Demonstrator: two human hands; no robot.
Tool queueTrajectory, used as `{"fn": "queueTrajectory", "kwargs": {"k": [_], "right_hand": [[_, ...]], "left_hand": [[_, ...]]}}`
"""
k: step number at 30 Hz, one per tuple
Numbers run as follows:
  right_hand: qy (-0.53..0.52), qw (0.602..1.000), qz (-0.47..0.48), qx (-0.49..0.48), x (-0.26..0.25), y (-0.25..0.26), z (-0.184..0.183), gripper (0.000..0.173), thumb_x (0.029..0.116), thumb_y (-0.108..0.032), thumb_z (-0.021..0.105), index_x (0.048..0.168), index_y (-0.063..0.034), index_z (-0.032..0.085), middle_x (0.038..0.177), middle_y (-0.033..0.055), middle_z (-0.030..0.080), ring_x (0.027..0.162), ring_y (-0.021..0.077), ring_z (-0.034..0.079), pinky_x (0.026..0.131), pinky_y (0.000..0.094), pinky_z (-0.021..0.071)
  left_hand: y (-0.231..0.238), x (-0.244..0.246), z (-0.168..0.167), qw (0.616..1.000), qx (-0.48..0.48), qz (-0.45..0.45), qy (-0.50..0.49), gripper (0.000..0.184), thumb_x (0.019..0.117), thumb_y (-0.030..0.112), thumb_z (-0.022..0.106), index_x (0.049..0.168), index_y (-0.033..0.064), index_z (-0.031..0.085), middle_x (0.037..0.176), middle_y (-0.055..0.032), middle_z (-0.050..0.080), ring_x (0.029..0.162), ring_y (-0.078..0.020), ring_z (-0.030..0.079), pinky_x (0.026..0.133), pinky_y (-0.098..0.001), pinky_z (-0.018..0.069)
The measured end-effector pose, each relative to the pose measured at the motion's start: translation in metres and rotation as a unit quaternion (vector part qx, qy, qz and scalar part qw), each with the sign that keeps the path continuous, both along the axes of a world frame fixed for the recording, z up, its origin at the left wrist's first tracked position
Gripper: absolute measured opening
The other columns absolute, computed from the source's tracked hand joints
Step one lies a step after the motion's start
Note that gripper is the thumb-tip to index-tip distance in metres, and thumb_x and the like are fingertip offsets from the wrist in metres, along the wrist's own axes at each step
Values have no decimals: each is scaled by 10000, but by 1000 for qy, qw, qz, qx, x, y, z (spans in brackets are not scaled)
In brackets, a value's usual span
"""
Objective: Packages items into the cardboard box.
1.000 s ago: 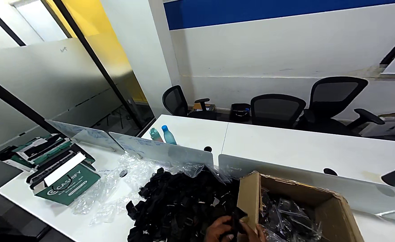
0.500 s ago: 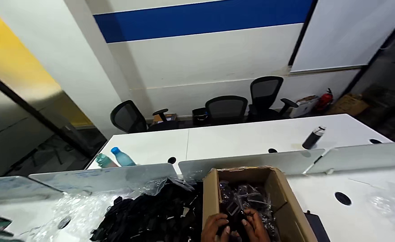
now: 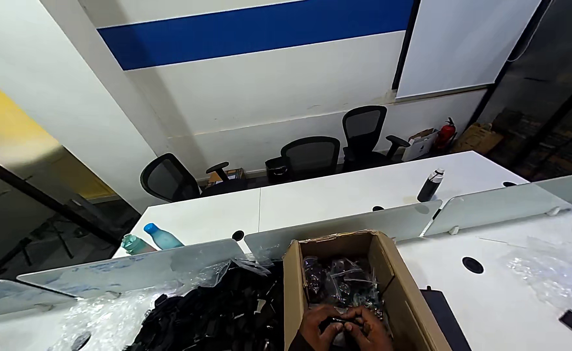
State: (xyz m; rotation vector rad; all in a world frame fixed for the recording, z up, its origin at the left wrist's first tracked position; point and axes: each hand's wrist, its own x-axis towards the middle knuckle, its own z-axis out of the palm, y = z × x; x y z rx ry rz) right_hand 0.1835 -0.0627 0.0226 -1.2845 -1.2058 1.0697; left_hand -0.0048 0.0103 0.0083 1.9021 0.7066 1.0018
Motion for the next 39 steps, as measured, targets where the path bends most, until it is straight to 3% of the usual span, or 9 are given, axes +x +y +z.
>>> {"fn": "queueTrajectory", "kwargs": {"k": [3,7,9,12,18,26,32,36,39], "right_hand": [[-67,994,-30,83,4,4,-17,208,970,-179,654,1065,-16,741,1089,91,735,1036,144,700,938,328,587],[-173,981,-57,61,2,12,-19,322,1007,-303,594,1079,-45,773,982,89,756,919,156,720,880,371,594],[-143,989,-32,-1,-3,16,-10,333,1011,-290,574,1125,-24,740,919,83,743,810,148,710,801,367,600],[-47,998,-27,-36,-12,21,-6,228,1009,-194,581,1013,-20,727,744,25,685,630,94,641,641,286,570],[26,999,-21,-25,-14,17,-17,163,964,-147,634,947,-22,738,702,-2,690,593,65,636,603,254,563],[24,988,3,154,-16,25,-35,78,901,-42,664,929,-61,734,971,28,721,950,90,682,863,269,584],[-19,992,-42,114,-14,26,-30,433,975,-312,631,1258,15,606,998,36,671,795,54,622,701,228,552],[-34,998,-42,43,-9,29,-28,229,993,-208,582,967,-34,728,794,1,702,665,25,631,648,221,556],[-42,996,-26,71,-10,29,-33,203,988,-190,595,966,-44,735,828,3,717,698,27,650,674,218,567]], "left_hand": [[-1,-3,-7,999,5,47,-15,190,915,148,732,1020,-7,763,1087,-130,751,1051,-164,718,960,-336,596],[-4,-1,-4,994,-29,96,30,196,942,94,662,1086,-23,727,1080,-125,752,984,-153,732,920,-341,606],[-4,-1,0,993,-52,89,56,207,963,105,643,1122,-10,710,1062,-108,755,948,-140,733,899,-339,607],[-3,-5,2,993,-63,66,79,224,959,147,674,1127,6,724,1052,-102,762,933,-143,737,899,-353,607],[-2,-7,11,989,-34,-4,141,302,925,151,731,1181,-9,738,1146,-159,752,1101,-227,719,1052,-419,539],[-2,-7,8,992,-92,35,82,256,908,126,742,1096,-47,719,1002,-149,762,895,-174,744,883,-378,606],[-1,-4,6,988,-107,64,90,319,901,196,768,1103,-39,689,981,-138,751,845,-173,731,829,-371,609],[-1,-5,6,986,-111,51,115,326,920,224,755,1116,-31,697,1010,-148,750,884,-182,733,874,-375,599],[1,-6,8,984,-119,43,128,325,923,234,752,1116,-22,704,1008,-146,751,897,-189,731,888,-391,591]]}}
